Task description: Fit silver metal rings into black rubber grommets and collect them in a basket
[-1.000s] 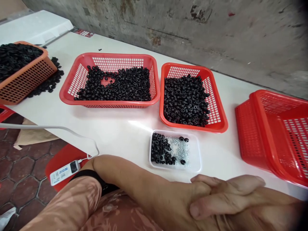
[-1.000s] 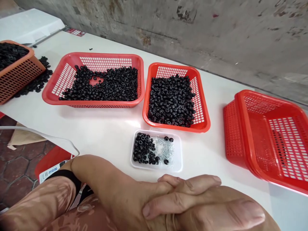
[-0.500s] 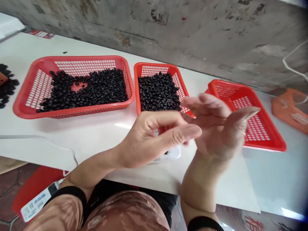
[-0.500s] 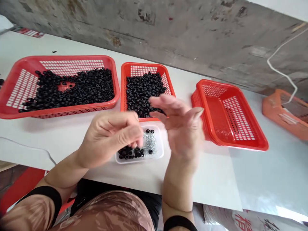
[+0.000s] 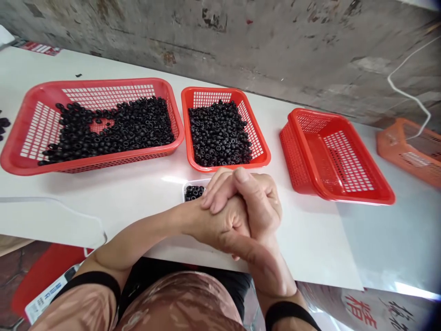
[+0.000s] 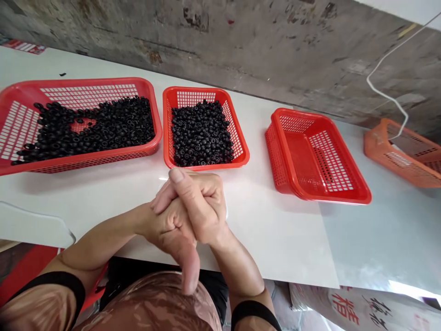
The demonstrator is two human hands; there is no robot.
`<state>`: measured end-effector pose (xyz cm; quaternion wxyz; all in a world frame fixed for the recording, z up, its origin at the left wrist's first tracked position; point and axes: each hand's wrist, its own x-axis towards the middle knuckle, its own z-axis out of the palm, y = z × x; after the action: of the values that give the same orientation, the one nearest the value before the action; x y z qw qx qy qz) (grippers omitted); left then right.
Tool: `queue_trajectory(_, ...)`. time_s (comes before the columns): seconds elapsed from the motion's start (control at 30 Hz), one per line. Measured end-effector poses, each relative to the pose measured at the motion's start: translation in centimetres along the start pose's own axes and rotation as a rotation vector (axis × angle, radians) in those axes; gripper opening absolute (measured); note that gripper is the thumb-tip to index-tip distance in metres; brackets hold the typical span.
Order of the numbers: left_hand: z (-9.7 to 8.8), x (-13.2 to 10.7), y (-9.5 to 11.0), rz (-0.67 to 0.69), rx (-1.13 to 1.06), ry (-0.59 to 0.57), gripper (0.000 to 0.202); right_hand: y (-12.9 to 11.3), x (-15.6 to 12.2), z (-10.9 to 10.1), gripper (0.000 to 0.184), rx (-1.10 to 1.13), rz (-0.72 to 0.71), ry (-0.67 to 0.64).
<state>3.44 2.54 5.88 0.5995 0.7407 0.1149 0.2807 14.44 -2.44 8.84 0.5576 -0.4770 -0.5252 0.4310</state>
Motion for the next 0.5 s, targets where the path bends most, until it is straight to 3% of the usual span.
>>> queue_trajectory(0.1,0.3,0.9,0.3,0.155,-0.096,-0.189,0.065,0.6,0.0,1.5,0.060,0.126,-0.040,0.046)
queue_trajectory(0.17,0.5,0.9,0.1,0.214,-0.112,-0.146,0.064,1.1,0.3,2.0,0.060,0.129,-0.082,0.123)
queue_trajectory(0.27,0.6,0.9,-0.4,0.235,-0.096,0.021,0.066,1.2,0.9,1.6,0.053,0.036,-0.083,0.194)
queue_trajectory(0.37,-0.1,1.3,0.0,0.170,-0.137,0.310,0.063,1.2,1.4,-0.1,0.025,-0.091,-0.141,0.331)
queue_trajectory(0.47,-1.5,1.4,1.3,0.105,-0.193,0.519,0.049,2.0,1.1,-2.7,0.014,-0.487,-0.258,0.483)
queue_trajectory(0.5,-1.9,1.3,1.7,0.117,-0.204,0.539,0.045,2.5,0.9,-3.6,0.016,-0.598,-0.209,0.459)
